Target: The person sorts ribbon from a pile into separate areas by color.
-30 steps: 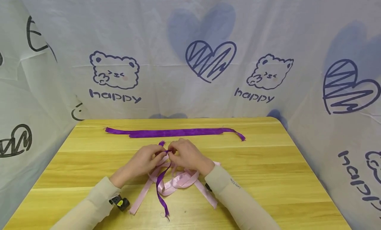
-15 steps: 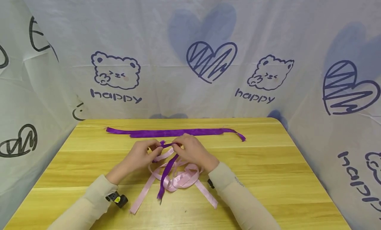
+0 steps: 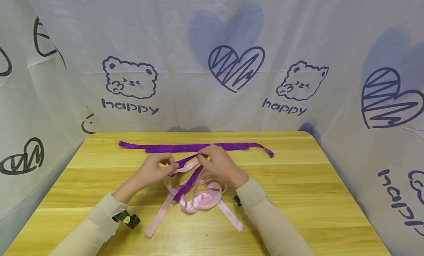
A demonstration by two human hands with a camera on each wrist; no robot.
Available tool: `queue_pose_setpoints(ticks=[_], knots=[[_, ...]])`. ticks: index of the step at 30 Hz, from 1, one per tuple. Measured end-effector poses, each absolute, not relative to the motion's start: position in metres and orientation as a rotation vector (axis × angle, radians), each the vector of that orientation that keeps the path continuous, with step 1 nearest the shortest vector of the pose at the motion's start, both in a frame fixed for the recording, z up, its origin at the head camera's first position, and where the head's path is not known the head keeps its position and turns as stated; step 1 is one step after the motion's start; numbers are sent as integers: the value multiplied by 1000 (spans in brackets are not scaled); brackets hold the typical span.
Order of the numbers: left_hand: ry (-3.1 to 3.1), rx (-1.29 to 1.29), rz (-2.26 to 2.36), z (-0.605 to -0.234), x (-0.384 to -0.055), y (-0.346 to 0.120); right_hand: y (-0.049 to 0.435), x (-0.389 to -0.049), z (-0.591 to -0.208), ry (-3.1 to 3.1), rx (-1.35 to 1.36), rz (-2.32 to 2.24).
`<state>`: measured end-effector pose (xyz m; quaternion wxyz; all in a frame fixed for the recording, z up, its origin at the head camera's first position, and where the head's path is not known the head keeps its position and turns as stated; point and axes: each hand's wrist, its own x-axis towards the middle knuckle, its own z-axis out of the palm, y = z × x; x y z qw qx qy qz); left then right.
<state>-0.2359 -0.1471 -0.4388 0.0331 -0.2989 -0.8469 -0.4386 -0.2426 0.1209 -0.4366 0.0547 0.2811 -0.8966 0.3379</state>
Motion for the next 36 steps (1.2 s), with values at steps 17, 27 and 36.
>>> queue_pose_setpoints(ticks=[17,27,36], knots=[[-2620,-1011,-1505,-422,-240,-172,147,-245,-424,-2699,745,1072],[-2612,-1025,-1606,-418,-239,-181,158,-248,-422,-2674,699,1077],[-2659,-901,-1598,-420,-244,-196,171,-247,-423,-2662,612,1089]])
